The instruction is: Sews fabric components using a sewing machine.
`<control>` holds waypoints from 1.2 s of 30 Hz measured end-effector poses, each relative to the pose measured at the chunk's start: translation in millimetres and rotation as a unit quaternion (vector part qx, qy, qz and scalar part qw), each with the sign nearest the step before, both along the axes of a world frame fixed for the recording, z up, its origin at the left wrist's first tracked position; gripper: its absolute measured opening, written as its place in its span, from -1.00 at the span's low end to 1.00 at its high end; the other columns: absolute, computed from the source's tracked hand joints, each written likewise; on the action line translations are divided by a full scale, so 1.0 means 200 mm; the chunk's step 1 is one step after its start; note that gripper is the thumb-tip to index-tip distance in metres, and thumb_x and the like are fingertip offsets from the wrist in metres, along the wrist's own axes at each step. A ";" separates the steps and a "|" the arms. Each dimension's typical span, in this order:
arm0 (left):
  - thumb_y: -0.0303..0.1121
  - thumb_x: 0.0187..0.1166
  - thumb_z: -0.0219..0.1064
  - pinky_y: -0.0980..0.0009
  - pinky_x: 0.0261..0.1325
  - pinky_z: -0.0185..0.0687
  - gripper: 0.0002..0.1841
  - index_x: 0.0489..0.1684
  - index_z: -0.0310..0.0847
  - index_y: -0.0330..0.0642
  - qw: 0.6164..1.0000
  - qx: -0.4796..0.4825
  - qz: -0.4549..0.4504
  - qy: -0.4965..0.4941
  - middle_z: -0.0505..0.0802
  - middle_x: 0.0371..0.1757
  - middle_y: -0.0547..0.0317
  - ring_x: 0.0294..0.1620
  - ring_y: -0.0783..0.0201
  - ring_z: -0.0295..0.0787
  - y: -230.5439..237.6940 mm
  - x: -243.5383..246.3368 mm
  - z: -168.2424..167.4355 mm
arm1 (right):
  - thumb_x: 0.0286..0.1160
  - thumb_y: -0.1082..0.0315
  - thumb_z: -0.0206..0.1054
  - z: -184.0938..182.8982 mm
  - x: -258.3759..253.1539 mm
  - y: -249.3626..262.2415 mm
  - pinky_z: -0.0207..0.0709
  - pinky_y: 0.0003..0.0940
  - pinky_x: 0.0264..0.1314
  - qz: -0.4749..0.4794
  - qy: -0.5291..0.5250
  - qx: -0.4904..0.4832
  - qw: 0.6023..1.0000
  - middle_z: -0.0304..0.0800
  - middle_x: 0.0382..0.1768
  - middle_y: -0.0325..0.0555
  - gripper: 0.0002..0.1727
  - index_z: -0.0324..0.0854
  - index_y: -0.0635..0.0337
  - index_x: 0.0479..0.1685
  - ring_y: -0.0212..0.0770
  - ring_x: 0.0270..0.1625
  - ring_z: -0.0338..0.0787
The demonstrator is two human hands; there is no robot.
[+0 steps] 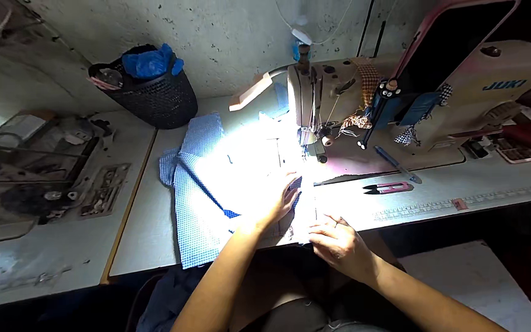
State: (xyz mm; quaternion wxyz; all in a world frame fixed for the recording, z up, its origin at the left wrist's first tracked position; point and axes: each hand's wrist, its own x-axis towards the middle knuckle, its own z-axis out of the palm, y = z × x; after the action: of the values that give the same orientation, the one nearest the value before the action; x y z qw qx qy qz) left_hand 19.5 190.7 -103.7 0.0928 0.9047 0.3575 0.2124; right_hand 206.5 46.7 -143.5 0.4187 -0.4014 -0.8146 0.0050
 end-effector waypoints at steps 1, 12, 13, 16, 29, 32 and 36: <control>-0.21 0.69 0.26 0.02 0.57 0.45 -0.62 0.38 0.72 -0.12 1.000 -0.003 0.001 0.001 0.75 0.46 0.09 0.49 0.08 0.65 0.00 -0.01 0.00 | 0.59 0.34 0.28 0.00 0.01 0.00 0.50 -0.20 0.56 0.001 0.000 -0.004 1.000 0.96 -0.10 -0.21 -0.78 0.88 0.08 -0.21 -0.26 0.15 0.87; -0.16 0.69 0.19 -0.13 0.63 0.30 -0.56 0.47 0.67 -0.06 1.000 -0.014 0.019 -0.004 0.78 0.43 0.12 0.66 -0.04 0.46 0.05 0.00 0.02 | 0.59 0.31 0.29 0.01 0.04 0.06 0.48 -0.19 0.57 -0.001 0.004 -0.036 0.999 0.96 -0.06 -0.17 -0.76 0.90 0.11 -0.23 -0.23 0.19 0.86; -0.17 0.67 0.21 -0.15 0.61 0.31 -0.56 0.47 0.67 -0.05 1.000 -0.011 0.020 -0.004 0.79 0.41 0.11 0.65 -0.06 0.47 0.07 0.01 0.02 | 0.58 0.31 0.29 0.02 0.05 0.08 0.51 -0.19 0.52 -0.002 0.006 -0.043 0.999 0.97 -0.08 -0.18 -0.76 0.90 0.11 -0.24 -0.24 0.16 0.87; -0.13 0.70 0.19 -0.15 0.62 0.30 -0.57 0.44 0.68 -0.05 1.000 -0.004 0.019 -0.015 0.79 0.40 0.10 0.64 -0.06 0.48 0.14 0.02 0.00 | 0.55 0.33 0.32 0.05 0.06 0.16 0.57 -0.19 0.38 -0.002 0.007 -0.070 0.998 0.95 -0.23 -0.17 -0.78 0.90 0.14 -0.24 -0.24 -0.05 0.87; -0.38 0.77 0.14 0.04 0.62 0.39 -0.62 0.45 0.62 -0.30 0.993 -0.041 0.008 -0.110 0.74 0.46 -0.13 0.52 0.00 0.64 0.25 0.09 0.00 | 0.41 0.44 0.39 0.11 0.11 0.50 0.59 -0.18 0.43 0.003 0.047 -0.064 0.997 0.93 -0.11 -0.01 -0.86 0.89 0.20 -0.30 -0.09 0.17 0.83; -0.46 0.62 0.30 0.39 0.11 0.68 -0.82 -0.01 0.76 -0.34 0.974 -0.127 -0.022 -0.185 0.86 0.01 -0.01 -0.03 0.31 0.79 0.09 0.09 -0.01 | 0.37 0.54 0.38 0.12 0.14 0.58 0.37 0.00 0.72 0.031 0.069 -0.077 0.994 0.92 -0.01 0.06 -0.86 0.87 0.30 -0.26 -0.05 0.28 0.83; -0.39 0.49 0.43 0.26 0.35 0.61 -0.80 -0.10 0.82 -0.34 0.976 -0.092 -0.047 -0.193 0.87 0.11 -0.07 0.18 0.19 0.80 0.06 0.08 -0.09 | 0.38 0.55 0.39 0.13 0.15 0.66 0.38 -0.03 0.70 0.024 0.070 -0.080 0.994 0.94 -0.10 -0.01 -0.85 0.87 0.28 -0.20 -0.12 0.14 0.87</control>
State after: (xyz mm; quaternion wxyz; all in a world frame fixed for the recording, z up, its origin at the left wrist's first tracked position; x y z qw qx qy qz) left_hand 35.3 202.4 -121.5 0.2524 0.8499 0.3081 0.3450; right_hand 236.9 179.2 -118.1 0.4411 -0.4126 -0.7896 0.1080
